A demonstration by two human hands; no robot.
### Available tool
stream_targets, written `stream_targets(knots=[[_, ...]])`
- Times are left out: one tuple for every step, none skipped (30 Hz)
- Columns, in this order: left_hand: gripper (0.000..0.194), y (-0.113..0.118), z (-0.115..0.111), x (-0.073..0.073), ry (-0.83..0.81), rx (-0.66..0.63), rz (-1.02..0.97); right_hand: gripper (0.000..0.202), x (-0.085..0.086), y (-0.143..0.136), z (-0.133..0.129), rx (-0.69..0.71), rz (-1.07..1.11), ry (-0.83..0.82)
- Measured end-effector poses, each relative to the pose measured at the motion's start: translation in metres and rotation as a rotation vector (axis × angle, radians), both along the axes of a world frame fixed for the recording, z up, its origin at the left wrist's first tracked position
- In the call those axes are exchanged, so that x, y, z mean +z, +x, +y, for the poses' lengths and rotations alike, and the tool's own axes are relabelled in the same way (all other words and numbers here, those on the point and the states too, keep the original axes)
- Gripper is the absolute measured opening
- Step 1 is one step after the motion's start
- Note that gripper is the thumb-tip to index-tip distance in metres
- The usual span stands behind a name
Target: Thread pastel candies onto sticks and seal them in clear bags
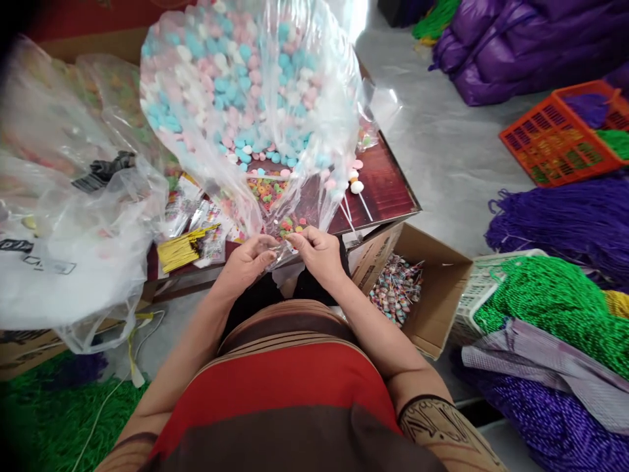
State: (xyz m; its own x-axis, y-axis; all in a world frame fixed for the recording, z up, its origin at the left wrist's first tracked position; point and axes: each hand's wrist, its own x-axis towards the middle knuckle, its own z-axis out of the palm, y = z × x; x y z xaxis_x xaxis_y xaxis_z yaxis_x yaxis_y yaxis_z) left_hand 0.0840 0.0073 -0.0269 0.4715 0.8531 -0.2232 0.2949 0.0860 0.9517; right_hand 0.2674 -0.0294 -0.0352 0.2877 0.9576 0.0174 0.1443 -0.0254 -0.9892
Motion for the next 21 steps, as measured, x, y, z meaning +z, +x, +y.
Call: stream_targets(knots=[[0.042,0.001,0.000,-0.001,-0.014,-0.015,-0.017,0.055,0.001,0.000,-0.001,-0.016,-0.071,0.022],[0.038,0.001,0.000,-0.001,-0.006,-0.025,-0.019,0.060,0.001,0.000,-0.001,-0.029,-0.125,0.043],[0.035,0.002,0.000,-0.001,0.020,-0.026,-0.008,0.063,0.001,0.001,-0.002,-0.034,-0.162,0.057],[0.034,0.003,0.001,0.000,0.056,-0.017,0.010,0.065,0.001,0.002,-0.002,-0.026,-0.184,0.063],[0.034,0.003,0.001,0.001,0.091,0.003,0.030,0.066,0.001,0.003,-0.001,-0.005,-0.195,0.061],[0.036,0.003,0.002,0.001,0.121,0.029,0.050,0.065,0.000,0.007,0.000,0.025,-0.199,0.055],[0.038,0.003,0.003,0.002,0.144,0.061,0.063,0.064,0.000,0.012,0.001,0.053,-0.197,0.048],[0.040,0.002,0.004,0.001,0.160,0.092,0.070,0.062,0.000,0.020,0.003,0.065,-0.198,0.043],[0.043,0.001,0.005,0.001,0.172,0.126,0.068,0.058,0.000,0.030,0.006,0.049,-0.208,0.040],[0.045,0.000,0.006,-0.001,0.178,0.159,0.056,0.053,0.001,0.043,0.009,0.001,-0.237,0.042],[0.046,-0.001,0.007,-0.002,0.175,0.189,0.036,0.047,0.001,0.057,0.012,-0.075,-0.293,0.045],[0.046,-0.002,0.007,-0.004,0.165,0.217,0.007,0.039,0.001,0.072,0.016,-0.168,-0.380,0.048],[0.046,-0.002,0.008,-0.006,0.152,0.240,-0.026,0.032,0.001,0.086,0.020,-0.251,-0.496,0.041],[0.046,-0.003,0.008,-0.008,0.139,0.256,-0.059,0.027,0.000,0.100,0.025,-0.291,-0.627,0.001],[0.047,-0.003,0.007,-0.009,0.127,0.264,-0.091,0.024,-0.001,0.112,0.029,-0.302,-0.746,-0.066],[0.047,-0.002,0.007,-0.011,0.117,0.264,-0.117,0.024,-0.004,0.121,0.033,-0.296,-0.846,-0.144],[0.046,-0.002,0.007,-0.012,0.115,0.259,-0.137,0.025,-0.007,0.128,0.038,-0.276,-0.925,-0.216],[0.046,-0.002,0.006,-0.012,0.117,0.253,-0.152,0.025,-0.010,0.132,0.041,-0.260,-0.979,-0.278],[0.045,-0.002,0.006,-0.013,0.122,0.247,-0.159,0.024,-0.014,0.135,0.044,-0.253,-1.011,-0.325],[0.044,-0.003,0.006,-0.013,0.129,0.247,-0.160,0.024,-0.017,0.136,0.047,-0.257,-1.023,-0.359],[0.043,-0.004,0.006,-0.013,0.139,0.250,-0.155,0.025,-0.019,0.137,0.048,-0.270,-1.018,-0.384]])
